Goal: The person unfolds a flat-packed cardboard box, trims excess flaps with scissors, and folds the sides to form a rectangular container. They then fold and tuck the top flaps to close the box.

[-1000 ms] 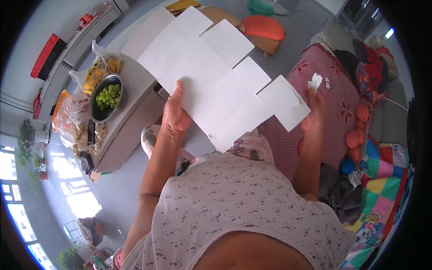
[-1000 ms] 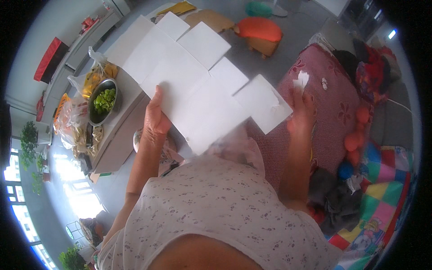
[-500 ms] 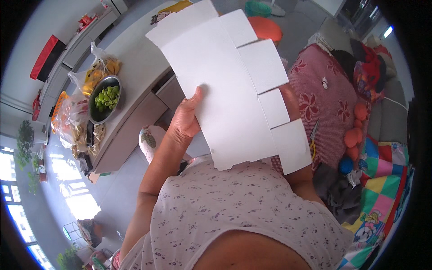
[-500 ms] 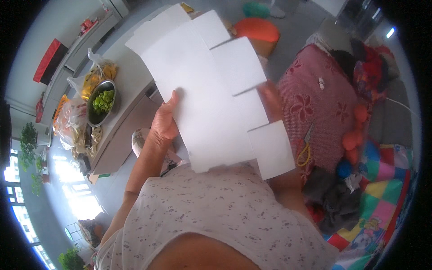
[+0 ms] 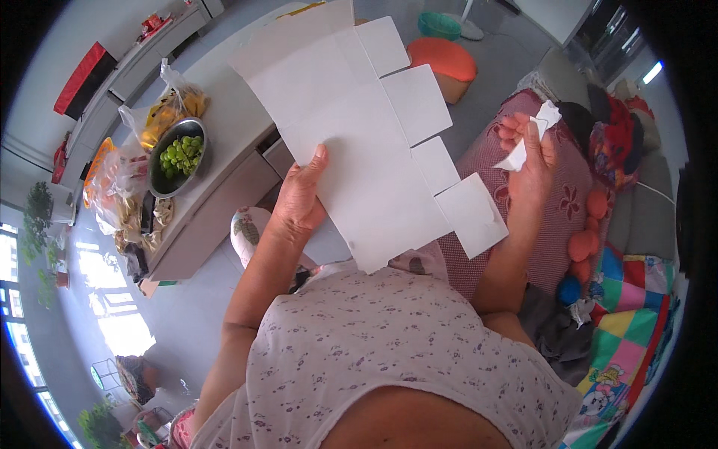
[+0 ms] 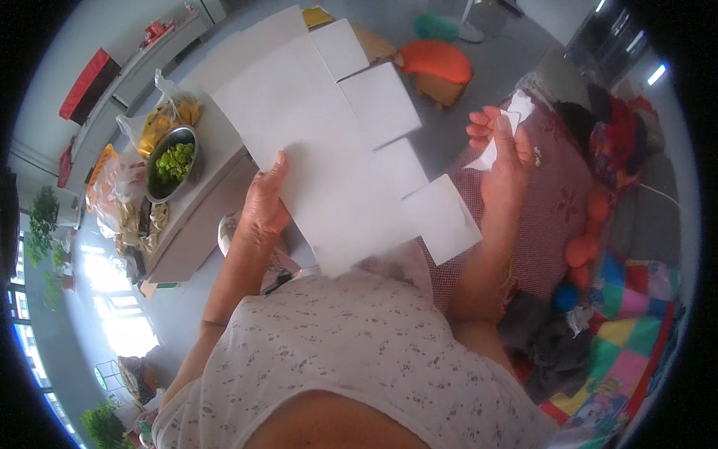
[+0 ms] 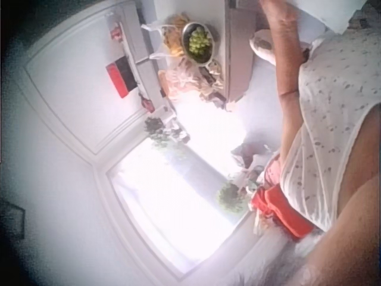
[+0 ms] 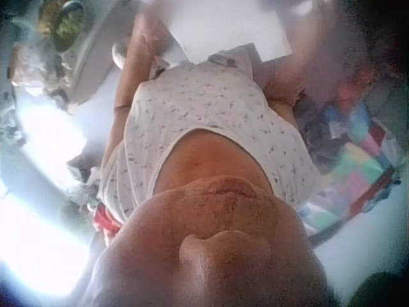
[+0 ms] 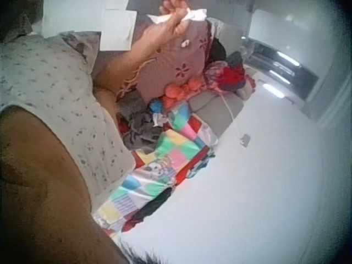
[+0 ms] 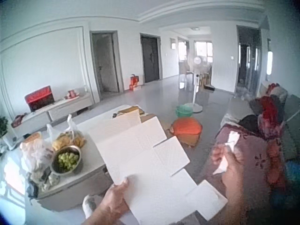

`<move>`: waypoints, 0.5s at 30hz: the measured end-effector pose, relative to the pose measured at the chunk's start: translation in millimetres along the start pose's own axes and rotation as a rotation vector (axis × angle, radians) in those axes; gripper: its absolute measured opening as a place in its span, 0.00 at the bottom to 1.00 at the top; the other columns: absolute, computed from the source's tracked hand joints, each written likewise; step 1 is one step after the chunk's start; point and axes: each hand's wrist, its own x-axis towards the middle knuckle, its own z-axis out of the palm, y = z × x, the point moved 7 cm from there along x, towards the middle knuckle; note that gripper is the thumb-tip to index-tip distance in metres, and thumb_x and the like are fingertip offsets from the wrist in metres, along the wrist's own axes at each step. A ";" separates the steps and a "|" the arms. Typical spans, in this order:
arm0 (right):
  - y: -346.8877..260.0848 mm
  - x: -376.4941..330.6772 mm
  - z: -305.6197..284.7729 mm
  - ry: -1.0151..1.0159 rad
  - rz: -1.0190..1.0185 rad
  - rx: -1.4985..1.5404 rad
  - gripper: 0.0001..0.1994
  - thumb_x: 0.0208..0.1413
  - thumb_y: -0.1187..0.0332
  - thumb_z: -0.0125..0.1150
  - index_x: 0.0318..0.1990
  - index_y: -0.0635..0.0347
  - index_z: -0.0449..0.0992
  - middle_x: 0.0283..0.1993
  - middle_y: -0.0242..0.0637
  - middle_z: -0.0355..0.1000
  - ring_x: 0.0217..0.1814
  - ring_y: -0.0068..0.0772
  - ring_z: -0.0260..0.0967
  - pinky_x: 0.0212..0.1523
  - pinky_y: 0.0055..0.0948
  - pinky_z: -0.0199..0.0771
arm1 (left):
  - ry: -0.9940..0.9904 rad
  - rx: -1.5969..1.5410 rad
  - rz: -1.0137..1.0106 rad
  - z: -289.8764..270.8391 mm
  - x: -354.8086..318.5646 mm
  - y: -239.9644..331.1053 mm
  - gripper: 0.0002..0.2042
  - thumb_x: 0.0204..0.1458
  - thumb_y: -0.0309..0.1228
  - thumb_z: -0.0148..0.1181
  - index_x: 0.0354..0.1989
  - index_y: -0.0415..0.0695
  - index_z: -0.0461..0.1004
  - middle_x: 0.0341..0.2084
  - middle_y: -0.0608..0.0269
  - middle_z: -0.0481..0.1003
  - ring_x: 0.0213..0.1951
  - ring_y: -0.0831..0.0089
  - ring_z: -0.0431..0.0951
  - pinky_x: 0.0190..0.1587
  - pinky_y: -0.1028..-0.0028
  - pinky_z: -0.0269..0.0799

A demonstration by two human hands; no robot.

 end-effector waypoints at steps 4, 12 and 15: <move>-5.2 -14.4 32.6 -0.188 -0.012 -0.356 0.15 0.59 0.60 0.48 0.43 0.64 0.72 0.33 0.35 0.71 0.33 0.22 0.66 0.38 0.22 0.66 | -0.004 0.023 0.001 10.6 -0.5 -3.3 0.20 0.53 0.38 0.56 0.46 0.34 0.67 0.41 0.55 0.72 0.44 0.66 0.73 0.48 0.65 0.70; 50.3 -41.3 73.2 -0.420 0.145 -0.391 0.20 0.60 0.57 0.46 0.49 0.65 0.68 0.44 0.34 0.70 0.40 0.22 0.64 0.45 0.24 0.64 | -0.024 0.127 0.006 19.3 -9.1 -2.4 0.19 0.52 0.36 0.57 0.48 0.36 0.67 0.42 0.56 0.72 0.44 0.68 0.72 0.48 0.67 0.69; 53.0 -48.5 85.7 -0.473 0.151 -0.352 0.19 0.60 0.58 0.46 0.49 0.65 0.68 0.44 0.34 0.70 0.40 0.22 0.64 0.44 0.24 0.64 | -0.007 0.128 -0.024 12.4 -8.8 -0.1 0.18 0.52 0.36 0.56 0.47 0.37 0.68 0.41 0.57 0.73 0.43 0.68 0.73 0.47 0.68 0.69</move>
